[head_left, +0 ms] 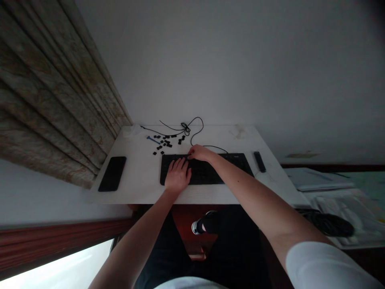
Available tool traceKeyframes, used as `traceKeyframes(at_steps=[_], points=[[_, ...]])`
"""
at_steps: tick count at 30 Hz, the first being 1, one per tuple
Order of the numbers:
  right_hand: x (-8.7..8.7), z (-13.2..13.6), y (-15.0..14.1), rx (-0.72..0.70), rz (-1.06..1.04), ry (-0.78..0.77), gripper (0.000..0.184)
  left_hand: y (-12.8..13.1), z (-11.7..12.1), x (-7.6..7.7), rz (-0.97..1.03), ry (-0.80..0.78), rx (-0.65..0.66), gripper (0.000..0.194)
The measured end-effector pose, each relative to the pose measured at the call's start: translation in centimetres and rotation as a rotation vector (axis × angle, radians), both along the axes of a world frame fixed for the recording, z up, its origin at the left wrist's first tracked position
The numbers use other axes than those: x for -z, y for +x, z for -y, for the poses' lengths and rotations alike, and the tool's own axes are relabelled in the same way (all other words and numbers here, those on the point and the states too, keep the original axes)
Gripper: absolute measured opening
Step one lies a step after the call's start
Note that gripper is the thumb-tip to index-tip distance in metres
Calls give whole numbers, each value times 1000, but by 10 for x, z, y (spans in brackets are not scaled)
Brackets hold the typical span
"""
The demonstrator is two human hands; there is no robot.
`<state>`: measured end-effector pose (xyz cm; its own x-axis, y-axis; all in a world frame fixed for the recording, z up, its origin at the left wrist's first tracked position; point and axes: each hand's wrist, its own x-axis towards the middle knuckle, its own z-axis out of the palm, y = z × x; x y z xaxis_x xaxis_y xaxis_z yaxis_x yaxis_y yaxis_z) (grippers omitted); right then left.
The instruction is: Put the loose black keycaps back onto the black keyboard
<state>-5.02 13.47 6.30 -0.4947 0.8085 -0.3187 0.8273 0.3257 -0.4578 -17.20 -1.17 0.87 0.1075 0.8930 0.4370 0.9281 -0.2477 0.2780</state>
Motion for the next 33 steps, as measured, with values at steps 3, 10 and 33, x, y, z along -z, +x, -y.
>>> traceKeyframes(at_steps=[3, 10, 33], points=[[2, 7, 13, 68, -195, 71, 16, -1, 1, -1, 0, 1, 6, 38], [28, 60, 85, 347, -344, 633, 31, -1, 1, 1, -17, 0, -8, 38], [54, 112, 105, 237, -143, 838, 29, -132, -43, -8, 115, -168, -212, 32]])
